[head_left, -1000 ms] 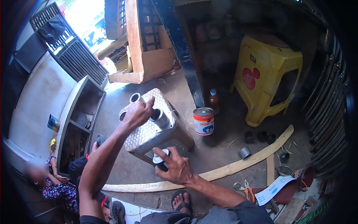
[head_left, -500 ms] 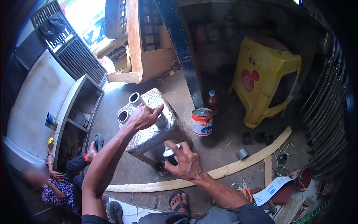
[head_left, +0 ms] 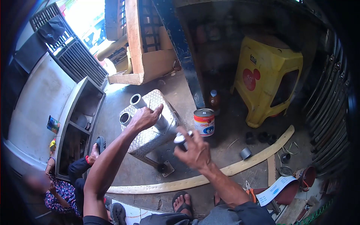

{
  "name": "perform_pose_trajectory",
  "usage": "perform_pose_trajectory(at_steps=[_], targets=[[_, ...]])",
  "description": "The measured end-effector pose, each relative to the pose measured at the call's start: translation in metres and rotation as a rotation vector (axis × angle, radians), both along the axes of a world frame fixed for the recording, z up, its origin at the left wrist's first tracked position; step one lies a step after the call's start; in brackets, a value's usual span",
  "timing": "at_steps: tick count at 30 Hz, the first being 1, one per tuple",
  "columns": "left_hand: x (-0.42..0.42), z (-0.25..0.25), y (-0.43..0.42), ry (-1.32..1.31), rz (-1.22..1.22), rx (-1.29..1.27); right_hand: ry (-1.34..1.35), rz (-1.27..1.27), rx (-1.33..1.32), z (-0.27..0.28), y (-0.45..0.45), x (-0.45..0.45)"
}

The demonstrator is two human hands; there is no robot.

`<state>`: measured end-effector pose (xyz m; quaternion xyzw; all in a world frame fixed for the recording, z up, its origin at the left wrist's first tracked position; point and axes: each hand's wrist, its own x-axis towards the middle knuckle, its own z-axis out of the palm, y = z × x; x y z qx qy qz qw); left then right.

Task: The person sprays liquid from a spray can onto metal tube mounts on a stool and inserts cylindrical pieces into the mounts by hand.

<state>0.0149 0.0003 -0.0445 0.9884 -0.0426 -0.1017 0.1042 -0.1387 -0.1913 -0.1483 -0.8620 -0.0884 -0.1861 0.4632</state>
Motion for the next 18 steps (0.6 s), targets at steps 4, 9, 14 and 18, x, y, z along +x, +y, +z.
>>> perform_pose_trajectory(at_steps=[4, 9, 14, 18], targets=[[0.003, 0.005, 0.009, -0.011, -0.214, -0.053, 0.046, 0.269, 0.136, -0.006, 0.027, -0.036], [-0.004, 0.011, 0.006, -0.139, -0.412, -0.013, 0.11, 0.245, 0.018, -0.008, 0.027, -0.035], [-0.022, 0.007, -0.01, 0.014, -0.076, 0.031, -0.174, -0.256, 0.116, 0.002, -0.003, 0.002], [-0.01, 0.006, 0.005, -0.038, -0.316, 0.02, -0.147, -0.287, 0.116, 0.007, -0.013, 0.01]])
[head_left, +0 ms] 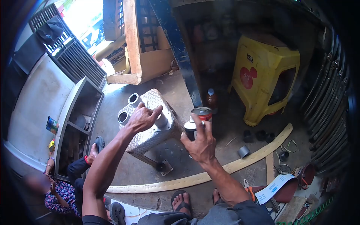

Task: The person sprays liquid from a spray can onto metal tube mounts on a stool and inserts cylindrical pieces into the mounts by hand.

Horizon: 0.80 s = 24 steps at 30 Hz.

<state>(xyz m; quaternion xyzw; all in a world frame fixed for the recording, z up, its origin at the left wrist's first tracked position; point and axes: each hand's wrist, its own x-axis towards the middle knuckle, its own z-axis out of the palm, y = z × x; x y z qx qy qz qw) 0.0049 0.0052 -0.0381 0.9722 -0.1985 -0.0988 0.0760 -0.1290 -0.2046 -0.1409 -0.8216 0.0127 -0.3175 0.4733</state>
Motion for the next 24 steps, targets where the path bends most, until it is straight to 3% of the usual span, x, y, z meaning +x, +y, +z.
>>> perform_pose_trajectory(at_steps=[2, 5, 8, 13, 16, 19, 21, 24], targets=[[0.004, 0.001, 0.006, -0.093, -0.116, -0.039, 0.079, 0.051, -0.014, 0.0, 0.005, -0.011], [0.017, 0.0, 0.012, -0.077, -0.135, -0.044, 0.198, 0.387, -0.083, -0.01, 0.023, -0.034], [0.015, -0.005, 0.002, -0.085, 0.075, -0.068, 0.226, 0.572, -0.054, -0.022, 0.042, -0.05], [0.008, -0.01, 0.004, -0.082, -0.002, -0.113, 0.194, 0.33, -0.04, -0.015, 0.027, -0.02], [0.017, -0.002, 0.015, -0.006, -0.086, -0.055, 0.07, 0.079, -0.012, -0.012, 0.009, 0.007], [0.014, 0.004, 0.017, -0.004, -0.159, -0.01, -0.088, -0.005, -0.015, -0.005, -0.002, 0.016], [0.004, 0.002, 0.015, -0.138, -0.16, -0.063, -0.01, 0.061, -0.043, -0.005, 0.0, 0.009], [-0.007, 0.008, 0.008, -0.112, -0.122, -0.052, 0.172, 0.233, -0.067, -0.01, 0.011, -0.015]])
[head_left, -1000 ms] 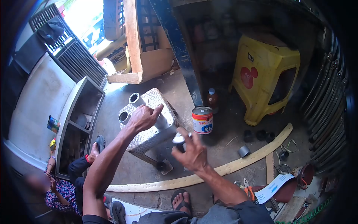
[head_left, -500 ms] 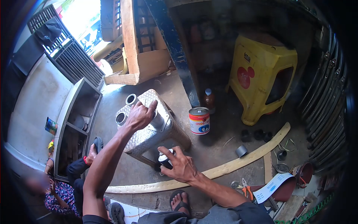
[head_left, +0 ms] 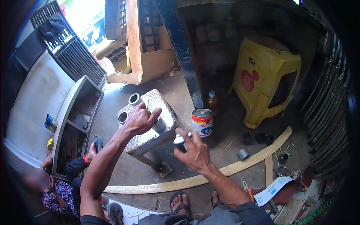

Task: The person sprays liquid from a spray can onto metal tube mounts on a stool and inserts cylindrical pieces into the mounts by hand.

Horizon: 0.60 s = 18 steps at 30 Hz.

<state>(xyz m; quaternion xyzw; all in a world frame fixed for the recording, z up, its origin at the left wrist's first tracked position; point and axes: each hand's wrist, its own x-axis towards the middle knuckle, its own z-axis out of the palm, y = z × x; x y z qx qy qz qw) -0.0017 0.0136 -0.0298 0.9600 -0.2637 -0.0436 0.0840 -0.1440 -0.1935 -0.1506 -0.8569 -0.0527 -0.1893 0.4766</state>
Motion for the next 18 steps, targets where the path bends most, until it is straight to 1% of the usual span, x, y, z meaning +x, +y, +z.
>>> perform_pose_trajectory(at_steps=[2, 5, 6, 8, 9, 10, 11, 12, 13, 14, 15, 16, 18], targets=[[-0.003, -0.007, -0.002, -0.007, 0.027, -0.019, 0.179, 0.268, -0.039, 0.003, 0.01, -0.015], [-0.002, -0.012, 0.001, -0.002, 0.075, 0.033, 0.205, 0.327, -0.07, 0.008, 0.015, -0.019], [-0.002, -0.011, 0.003, 0.002, 0.077, 0.034, 0.195, 0.246, -0.071, 0.009, 0.014, -0.013], [0.001, -0.003, 0.005, 0.029, -0.012, 0.067, 0.086, 0.044, -0.012, 0.004, 0.003, 0.007], [0.001, 0.001, 0.006, 0.028, -0.07, 0.03, 0.003, -0.045, 0.022, 0.007, -0.002, 0.014], [0.005, 0.005, 0.008, 0.019, -0.072, 0.028, -0.083, -0.134, 0.056, 0.009, -0.007, 0.021], [0.009, 0.008, 0.011, 0.035, -0.094, 0.052, -0.21, -0.179, 0.06, 0.005, -0.011, 0.026], [0.011, 0.008, 0.012, 0.057, -0.114, 0.076, -0.21, -0.179, 0.058, 0.006, -0.011, 0.023], [0.011, 0.007, 0.011, 0.066, -0.036, 0.081, -0.116, -0.116, 0.064, 0.01, -0.012, 0.016], [0.012, -0.001, 0.014, 0.067, -0.041, 0.081, -0.021, -0.056, 0.072, 0.014, -0.012, 0.009], [0.011, -0.008, 0.014, 0.079, 0.039, -0.005, 0.155, 0.045, -0.003, 0.021, -0.013, 0.0], [0.012, -0.012, 0.014, 0.089, 0.122, -0.092, 0.155, 0.041, -0.001, 0.019, -0.01, -0.003], [0.007, -0.012, 0.011, 0.101, 0.133, -0.05, 0.259, 0.32, -0.043, 0.013, 0.0, -0.01]])
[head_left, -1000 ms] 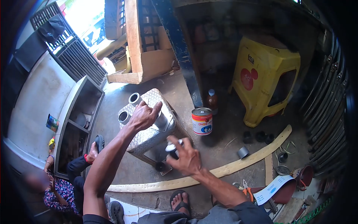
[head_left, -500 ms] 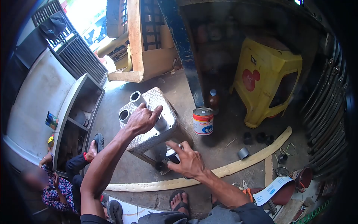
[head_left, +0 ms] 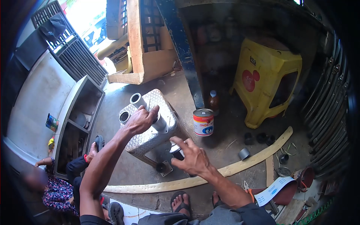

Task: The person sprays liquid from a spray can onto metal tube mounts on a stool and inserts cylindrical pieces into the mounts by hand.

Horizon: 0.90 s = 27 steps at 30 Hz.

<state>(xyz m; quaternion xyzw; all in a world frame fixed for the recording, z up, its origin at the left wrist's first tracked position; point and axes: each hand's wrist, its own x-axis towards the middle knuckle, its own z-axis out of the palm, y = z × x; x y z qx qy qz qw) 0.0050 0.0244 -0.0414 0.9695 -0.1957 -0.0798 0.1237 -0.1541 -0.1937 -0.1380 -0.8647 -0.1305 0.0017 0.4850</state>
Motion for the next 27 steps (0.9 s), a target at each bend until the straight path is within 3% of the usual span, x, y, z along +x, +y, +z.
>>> perform_pose_trajectory(at_steps=[2, 6, 8, 10, 13, 16, 18, 23, 27], targets=[[-0.007, 0.008, -0.004, 0.017, -0.048, 0.056, -0.006, 0.036, 0.021, -0.004, 0.007, 0.001], [-0.007, 0.017, -0.008, -0.039, -0.119, 0.163, -0.038, -0.207, -0.009, 0.004, -0.001, 0.025], [-0.002, 0.012, -0.002, -0.05, -0.147, 0.139, -0.418, -0.509, 0.162, -0.004, -0.008, 0.037], [-0.001, 0.011, -0.001, -0.103, -0.237, 0.088, -0.431, -0.518, 0.171, 0.005, -0.014, 0.031], [0.002, 0.011, 0.001, -0.099, -0.265, 0.103, -0.104, -0.209, 0.062, 0.01, -0.011, 0.009], [0.002, 0.005, -0.004, -0.09, -0.181, 0.099, 0.001, 0.038, -0.003, 0.006, 0.004, -0.001], [-0.003, 0.003, -0.011, -0.09, -0.01, 0.119, 0.024, 0.07, 0.009, 0.002, 0.003, 0.006], [-0.014, -0.011, -0.006, -0.13, 0.069, -0.026, -0.36, -0.527, 0.168, 0.0, -0.022, 0.043], [-0.012, -0.002, -0.002, -0.103, -0.029, 0.016, -0.314, -0.475, 0.114, 0.007, -0.024, 0.033]])
